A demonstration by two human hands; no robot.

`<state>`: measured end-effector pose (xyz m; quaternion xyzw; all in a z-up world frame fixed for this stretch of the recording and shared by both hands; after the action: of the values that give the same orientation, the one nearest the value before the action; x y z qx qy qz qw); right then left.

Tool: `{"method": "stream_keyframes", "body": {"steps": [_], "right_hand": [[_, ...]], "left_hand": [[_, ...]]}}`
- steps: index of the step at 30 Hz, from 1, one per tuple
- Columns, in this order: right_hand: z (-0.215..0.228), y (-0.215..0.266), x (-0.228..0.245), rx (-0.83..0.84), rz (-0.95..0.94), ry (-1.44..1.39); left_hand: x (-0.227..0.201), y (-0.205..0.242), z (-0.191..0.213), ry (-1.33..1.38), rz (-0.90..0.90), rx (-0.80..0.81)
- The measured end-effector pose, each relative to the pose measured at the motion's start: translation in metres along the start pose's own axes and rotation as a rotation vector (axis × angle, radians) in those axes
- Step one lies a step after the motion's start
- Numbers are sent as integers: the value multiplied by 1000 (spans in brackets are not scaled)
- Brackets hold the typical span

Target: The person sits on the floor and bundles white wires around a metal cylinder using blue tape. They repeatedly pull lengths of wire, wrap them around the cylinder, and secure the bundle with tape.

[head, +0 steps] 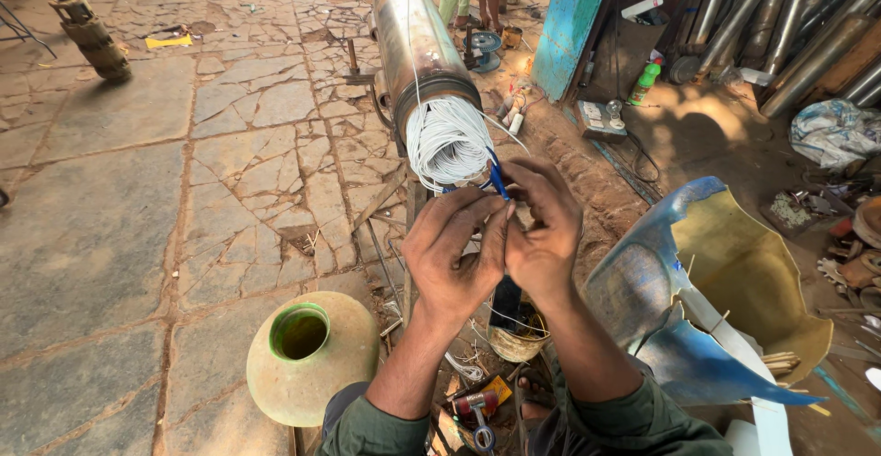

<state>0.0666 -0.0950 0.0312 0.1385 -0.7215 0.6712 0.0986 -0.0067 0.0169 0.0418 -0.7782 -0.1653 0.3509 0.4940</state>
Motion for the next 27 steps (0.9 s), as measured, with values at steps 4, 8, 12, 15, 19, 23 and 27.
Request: {"method": "stream_keyframes", "body": {"steps": [4, 8, 12, 15, 19, 23, 27], "right_hand": [[2, 5, -2, -112, 36, 141], [4, 3, -1, -205, 20, 260], [8, 0, 8, -221, -79, 193], [14, 0, 18, -173, -114, 220], [20, -9, 17, -167, -107, 263], [17, -15, -4, -200, -320, 230], [10, -9, -18, -198, -501, 39]], "left_hand": [[-1, -4, 1, -8, -24, 79], [4, -9, 8, -33, 17, 62], [12, -6, -2, -175, 50, 119], [14, -3, -6, -248, -12, 93], [23, 0, -9, -207, 23, 98], [27, 0, -8, -125, 74, 58], [30, 0, -6, -75, 114, 61]]}}
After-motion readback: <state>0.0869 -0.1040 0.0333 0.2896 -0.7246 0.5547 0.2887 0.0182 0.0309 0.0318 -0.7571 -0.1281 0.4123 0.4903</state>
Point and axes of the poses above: each hand's wrist, its own y-axis away from the middle knuckle, its own z-axis out of the back of the hand, x = y × z, the point moved 5 cm from there along -y, towards the middle knuckle, and after that the axes turned 11 degrees about -x, right-handed, at the moved point
